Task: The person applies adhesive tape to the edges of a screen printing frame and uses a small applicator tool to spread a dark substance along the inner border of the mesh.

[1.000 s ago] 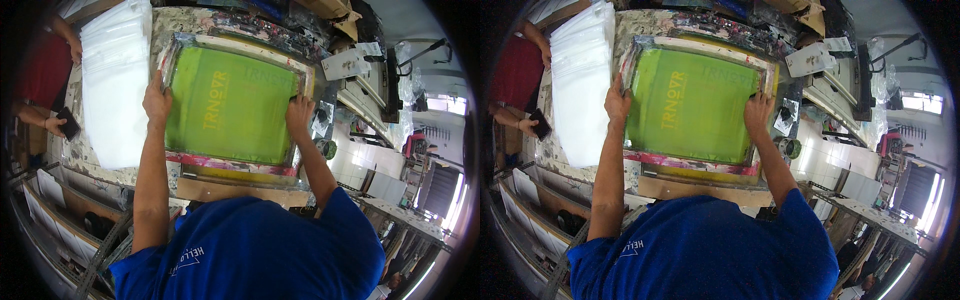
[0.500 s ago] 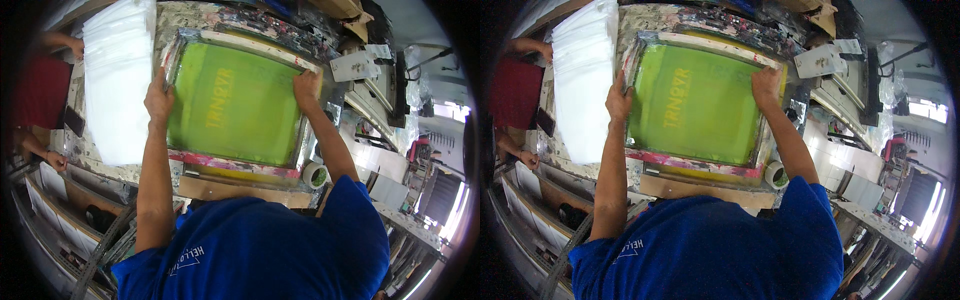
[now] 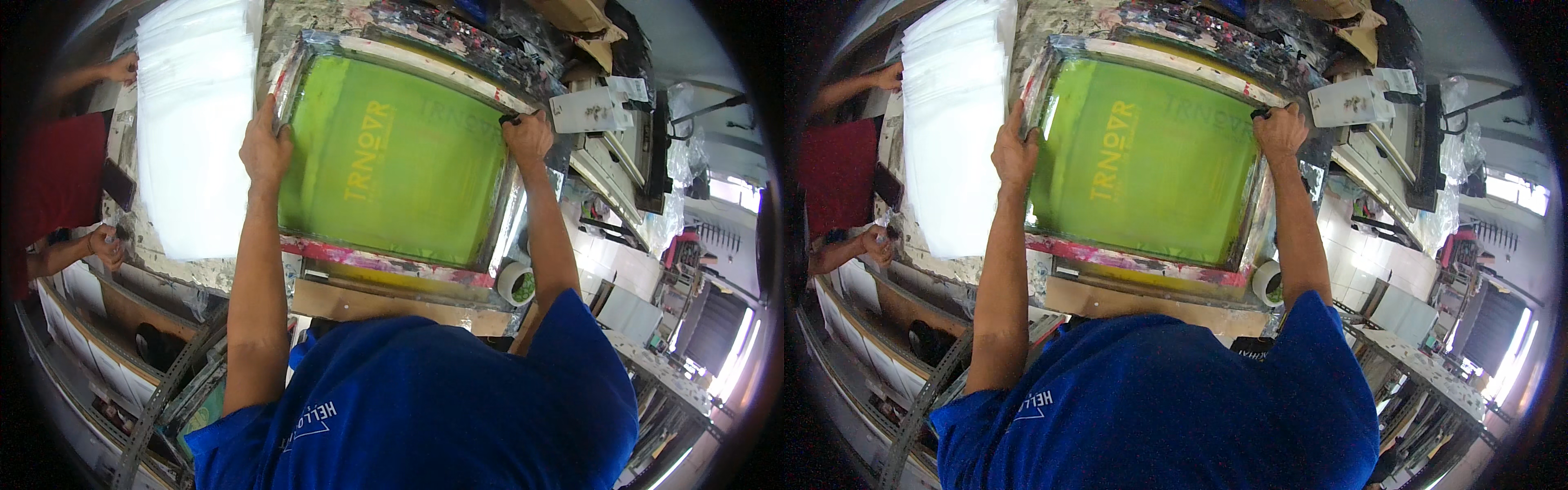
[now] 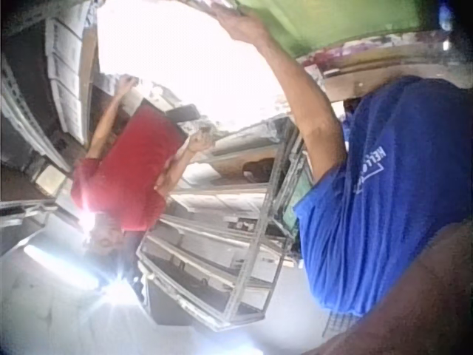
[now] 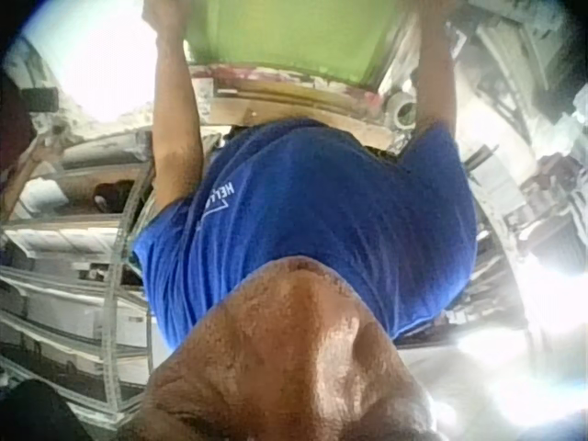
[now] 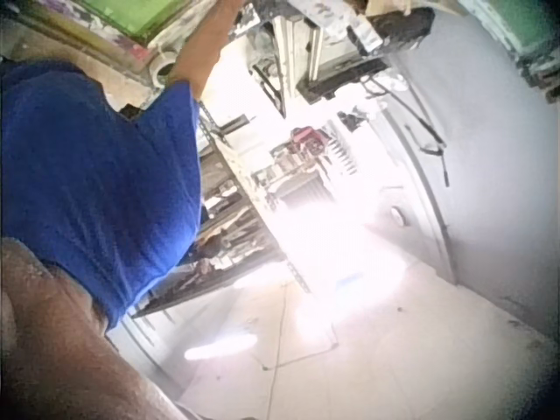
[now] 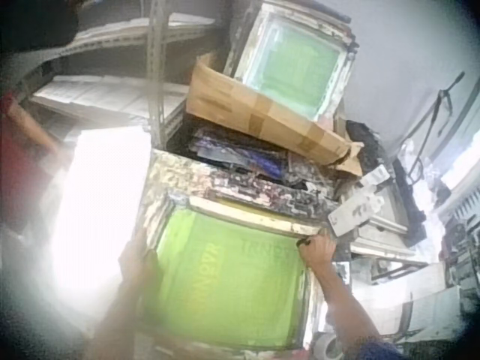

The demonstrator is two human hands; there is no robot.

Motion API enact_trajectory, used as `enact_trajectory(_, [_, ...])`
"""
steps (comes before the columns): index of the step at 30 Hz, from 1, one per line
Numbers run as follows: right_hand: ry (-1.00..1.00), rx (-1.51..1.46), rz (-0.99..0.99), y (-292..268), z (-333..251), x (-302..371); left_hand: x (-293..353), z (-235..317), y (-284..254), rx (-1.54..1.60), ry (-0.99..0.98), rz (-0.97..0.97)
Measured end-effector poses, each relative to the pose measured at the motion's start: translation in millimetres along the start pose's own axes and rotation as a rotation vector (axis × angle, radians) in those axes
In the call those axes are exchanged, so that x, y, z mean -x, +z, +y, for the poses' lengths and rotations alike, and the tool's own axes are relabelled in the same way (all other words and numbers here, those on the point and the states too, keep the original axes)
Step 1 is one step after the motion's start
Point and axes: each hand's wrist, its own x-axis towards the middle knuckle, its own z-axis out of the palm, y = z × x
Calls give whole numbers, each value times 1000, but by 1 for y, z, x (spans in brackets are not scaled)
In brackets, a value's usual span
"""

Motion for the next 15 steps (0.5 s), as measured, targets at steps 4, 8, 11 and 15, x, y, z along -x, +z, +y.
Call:
enact_trajectory(4, [129, 14, 158, 4, -14, 9, 2, 2, -3, 4, -13, -7])
enact_trajectory(8, [248, -103, 142, 4, -18, 7, 2, -1, -2, -30, -1, 3])
enact_trajectory(11, [399, -264, 63, 6, -19, 1, 1, 1, -3, -56, -34, -29])
enact_trajectory(15, [350, -227, 24, 16, -16, -8, 2, -3, 0, -43, 20, 21])
